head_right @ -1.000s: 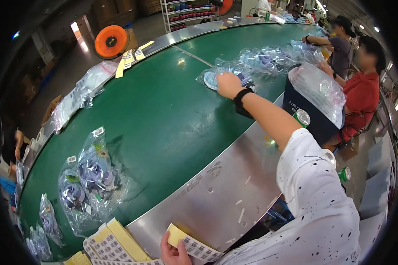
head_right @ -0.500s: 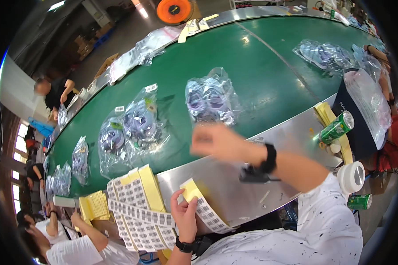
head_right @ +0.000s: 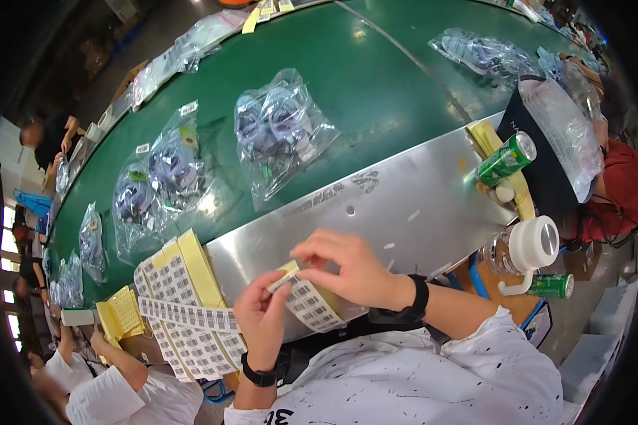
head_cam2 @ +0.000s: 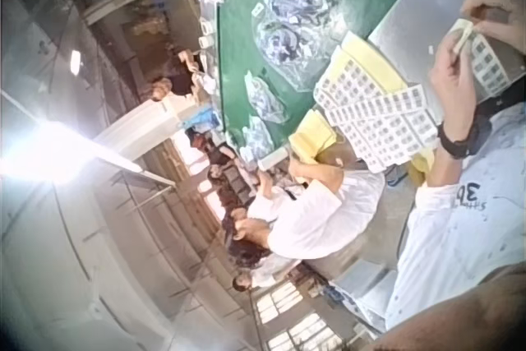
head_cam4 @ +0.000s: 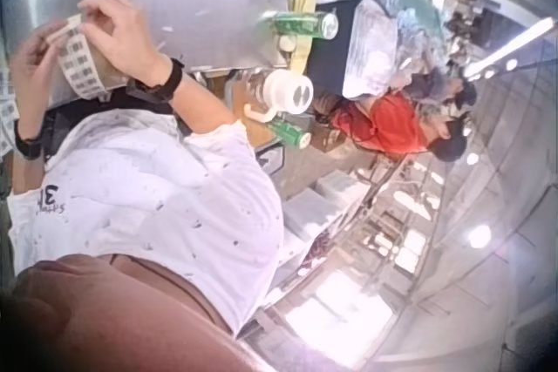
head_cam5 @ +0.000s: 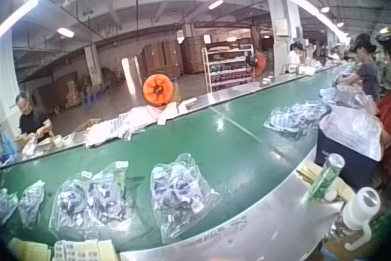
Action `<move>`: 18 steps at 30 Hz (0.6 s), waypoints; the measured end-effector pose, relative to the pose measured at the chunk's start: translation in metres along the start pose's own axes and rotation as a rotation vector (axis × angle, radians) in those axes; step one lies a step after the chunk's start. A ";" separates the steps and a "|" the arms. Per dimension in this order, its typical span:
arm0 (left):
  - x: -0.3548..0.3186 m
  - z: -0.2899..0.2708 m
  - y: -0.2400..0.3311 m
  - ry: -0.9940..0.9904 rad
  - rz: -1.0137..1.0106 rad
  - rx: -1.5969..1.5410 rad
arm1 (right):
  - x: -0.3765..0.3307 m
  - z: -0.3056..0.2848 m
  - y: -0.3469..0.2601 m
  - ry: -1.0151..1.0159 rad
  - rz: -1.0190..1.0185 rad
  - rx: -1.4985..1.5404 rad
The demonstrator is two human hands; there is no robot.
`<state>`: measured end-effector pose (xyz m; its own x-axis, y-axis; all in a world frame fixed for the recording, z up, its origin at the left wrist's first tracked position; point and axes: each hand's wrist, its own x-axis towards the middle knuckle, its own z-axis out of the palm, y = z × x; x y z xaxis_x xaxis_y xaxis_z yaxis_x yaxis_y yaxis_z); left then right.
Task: The person applies barcode stickers to clear plastic bags containing pairs of shoes on a green conveyor belt. They peel individual labels from a sheet and affix them to the packaging, then move the labeled bags along the belt.
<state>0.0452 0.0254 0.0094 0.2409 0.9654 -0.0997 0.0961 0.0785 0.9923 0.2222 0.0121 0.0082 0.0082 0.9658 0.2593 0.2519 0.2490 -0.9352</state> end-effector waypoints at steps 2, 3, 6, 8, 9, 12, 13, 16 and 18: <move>-0.003 -0.002 0.002 -0.014 0.016 0.029 | -0.001 0.001 0.002 -0.015 -0.103 -0.102; -0.002 -0.004 0.000 -0.013 0.024 0.050 | -0.003 0.004 0.002 0.000 -0.123 -0.133; -0.001 -0.005 -0.001 0.002 -0.013 0.034 | -0.002 0.009 0.002 0.038 -0.252 -0.255; -0.001 -0.010 -0.009 -0.040 -0.043 0.083 | -0.002 0.010 0.006 0.051 -0.354 -0.327; 0.000 -0.012 -0.013 -0.063 -0.058 0.108 | -0.003 0.011 0.008 0.053 -0.361 -0.334; 0.004 -0.008 -0.007 -0.140 -0.110 -0.023 | -0.004 0.013 0.008 0.081 -0.377 -0.320; 0.007 -0.009 -0.008 -0.171 -0.121 0.014 | -0.003 0.013 0.005 0.104 -0.374 -0.285; 0.015 -0.004 -0.003 -0.066 -0.081 0.005 | 0.007 -0.001 -0.012 0.149 -0.298 -0.128; 0.020 -0.020 -0.023 -0.053 -0.112 0.016 | 0.038 -0.027 -0.019 0.173 -0.295 -0.071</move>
<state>0.0287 0.0481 -0.0135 0.2783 0.9363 -0.2141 0.1408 0.1807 0.9734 0.2436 0.0425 0.0426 0.0872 0.8250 0.5583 0.3344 0.5037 -0.7965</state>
